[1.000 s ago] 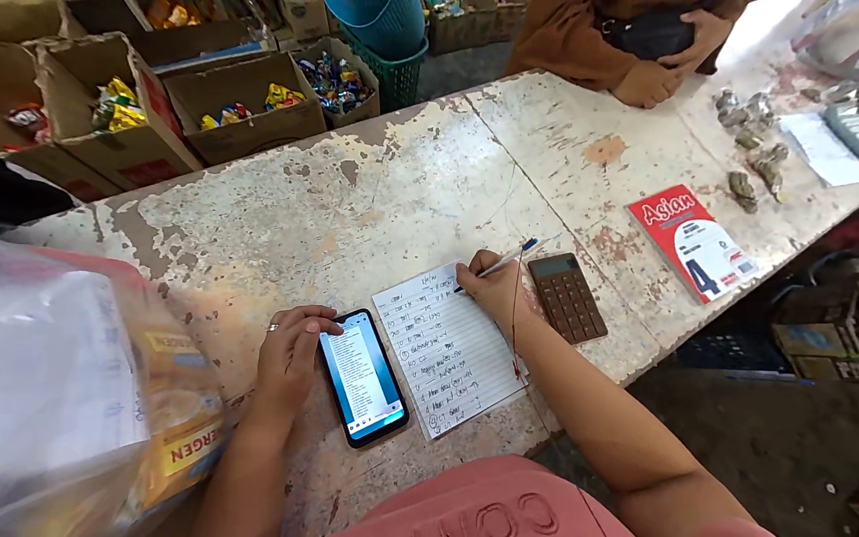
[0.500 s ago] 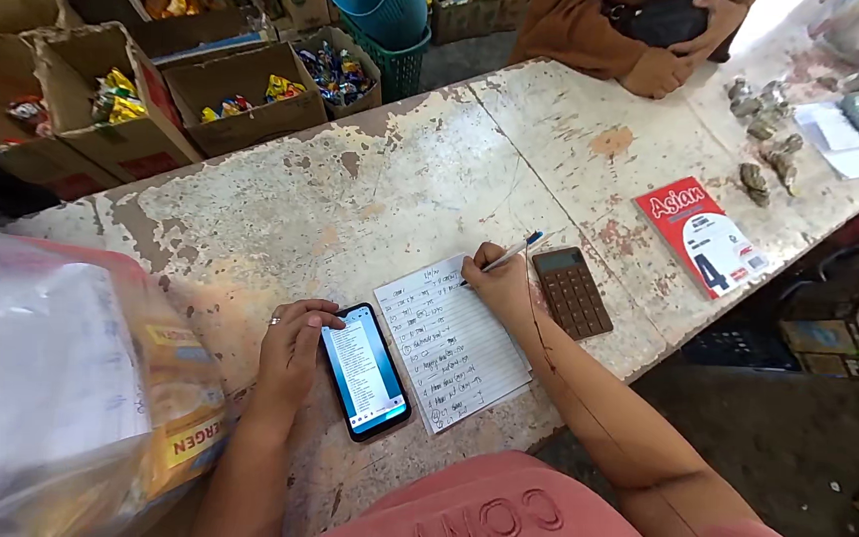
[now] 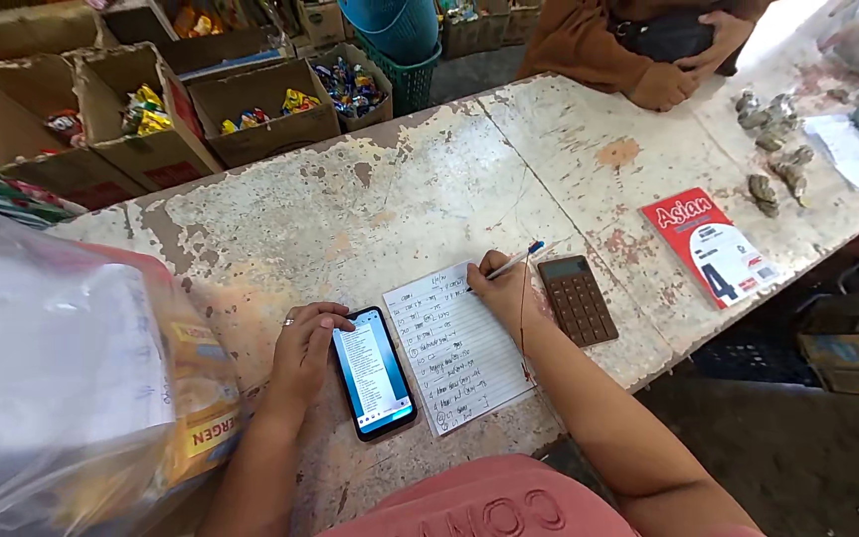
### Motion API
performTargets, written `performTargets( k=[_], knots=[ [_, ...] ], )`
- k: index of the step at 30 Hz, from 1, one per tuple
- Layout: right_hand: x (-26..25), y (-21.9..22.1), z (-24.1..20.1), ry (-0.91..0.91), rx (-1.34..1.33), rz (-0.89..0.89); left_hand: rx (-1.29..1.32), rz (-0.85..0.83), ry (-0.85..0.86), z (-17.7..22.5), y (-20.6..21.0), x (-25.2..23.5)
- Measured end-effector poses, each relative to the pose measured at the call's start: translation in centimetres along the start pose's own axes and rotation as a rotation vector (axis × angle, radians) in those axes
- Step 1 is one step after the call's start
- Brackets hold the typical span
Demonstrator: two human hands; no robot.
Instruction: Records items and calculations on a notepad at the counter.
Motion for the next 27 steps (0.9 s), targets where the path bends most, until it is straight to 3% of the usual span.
performTargets(
  k=[27],
  knots=[
    [0.11, -0.18, 0.17, 0.02, 0.01, 0.013, 0.004, 0.015, -0.019, 0.46, -0.19, 0.24]
  ],
)
Point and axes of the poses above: each hand's wrist, its own x-axis away from the middle knuckle, its own y-axis out of the palm, z = x × y, the point moved 9 cm from there along -x, towards the middle knuckle, and after that the axes turned 2 degrees about -y, right-handed, at the moved point
